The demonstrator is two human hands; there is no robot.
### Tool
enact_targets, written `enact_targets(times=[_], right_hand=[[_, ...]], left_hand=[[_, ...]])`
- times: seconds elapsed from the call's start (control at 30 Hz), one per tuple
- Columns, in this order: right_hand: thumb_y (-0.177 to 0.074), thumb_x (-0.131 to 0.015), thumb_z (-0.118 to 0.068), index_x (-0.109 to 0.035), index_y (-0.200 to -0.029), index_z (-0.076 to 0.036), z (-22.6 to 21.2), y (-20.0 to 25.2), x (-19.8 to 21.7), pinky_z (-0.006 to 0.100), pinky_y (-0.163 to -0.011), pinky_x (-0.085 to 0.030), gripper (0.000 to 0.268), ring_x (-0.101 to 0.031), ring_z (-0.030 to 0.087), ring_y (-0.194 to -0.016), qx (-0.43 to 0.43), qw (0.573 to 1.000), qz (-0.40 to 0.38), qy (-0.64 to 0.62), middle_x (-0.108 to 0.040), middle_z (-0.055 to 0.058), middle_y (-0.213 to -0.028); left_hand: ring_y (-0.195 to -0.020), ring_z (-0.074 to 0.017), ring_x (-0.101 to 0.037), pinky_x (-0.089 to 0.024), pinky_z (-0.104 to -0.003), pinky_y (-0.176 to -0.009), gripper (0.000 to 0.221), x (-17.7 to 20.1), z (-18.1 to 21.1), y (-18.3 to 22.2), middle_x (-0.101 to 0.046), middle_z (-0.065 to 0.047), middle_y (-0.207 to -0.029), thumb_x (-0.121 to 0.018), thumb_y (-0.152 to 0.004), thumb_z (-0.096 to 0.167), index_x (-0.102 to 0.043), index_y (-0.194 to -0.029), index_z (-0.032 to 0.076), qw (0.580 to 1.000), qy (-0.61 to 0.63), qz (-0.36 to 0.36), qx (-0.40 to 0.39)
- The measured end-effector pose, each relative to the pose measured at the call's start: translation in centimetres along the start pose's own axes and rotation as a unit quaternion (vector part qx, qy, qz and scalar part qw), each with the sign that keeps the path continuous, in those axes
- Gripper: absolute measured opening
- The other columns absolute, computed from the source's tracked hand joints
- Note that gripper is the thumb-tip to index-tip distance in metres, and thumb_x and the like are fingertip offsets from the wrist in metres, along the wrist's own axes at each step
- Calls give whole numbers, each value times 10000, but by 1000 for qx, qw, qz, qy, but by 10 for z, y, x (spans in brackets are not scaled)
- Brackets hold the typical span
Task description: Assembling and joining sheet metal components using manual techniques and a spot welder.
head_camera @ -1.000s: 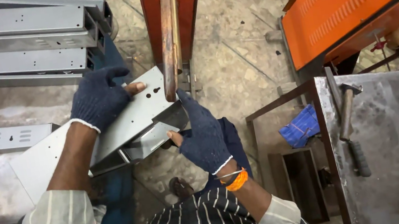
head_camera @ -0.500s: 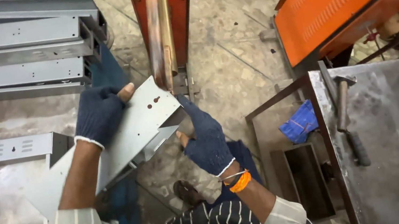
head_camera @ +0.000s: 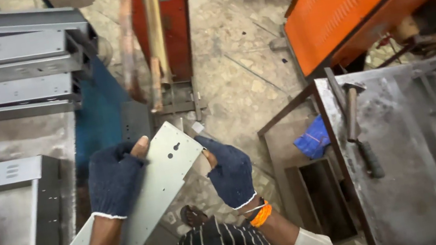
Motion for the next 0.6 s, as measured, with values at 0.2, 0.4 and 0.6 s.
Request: enact_targets(times=[0.2,0.4,0.6], right_hand=[[-957,-682,-140,-764,-1191,-116,57,43,46,436,-669,-529,250,-700,328,-752,-126,988,-8,92,-738,164,-859],[-962,-690,-199,-756,-1103,-132,74,81,106,431,-657,-532,170,-703,327,-757,-103,978,51,176,-742,152,-906],[-787,-684,-194,-810,-996,-167,138,133,146,456,-661,-537,246,-701,359,-719,-264,915,-28,305,-734,161,-794]], left_hand=[[-581,-201,-668,-493,-394,-590,471,-81,5,6,-710,-165,-664,-694,-865,494,-792,-893,34,993,-77,-91,15],[-619,-224,-698,-506,-392,-614,471,-165,23,12,-723,-174,-700,-683,-902,469,-781,-866,9,974,-89,-195,-79],[-640,-235,-722,-525,-396,-623,471,-223,67,33,-734,-159,-705,-672,-876,483,-797,-860,30,952,-92,-267,-122]])
Point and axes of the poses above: each hand's wrist, its own y-axis away from the middle knuckle, its own x-axis out of the back of the hand, z = x × y, the point moved 10 cm from there along -y, towards the middle knuckle
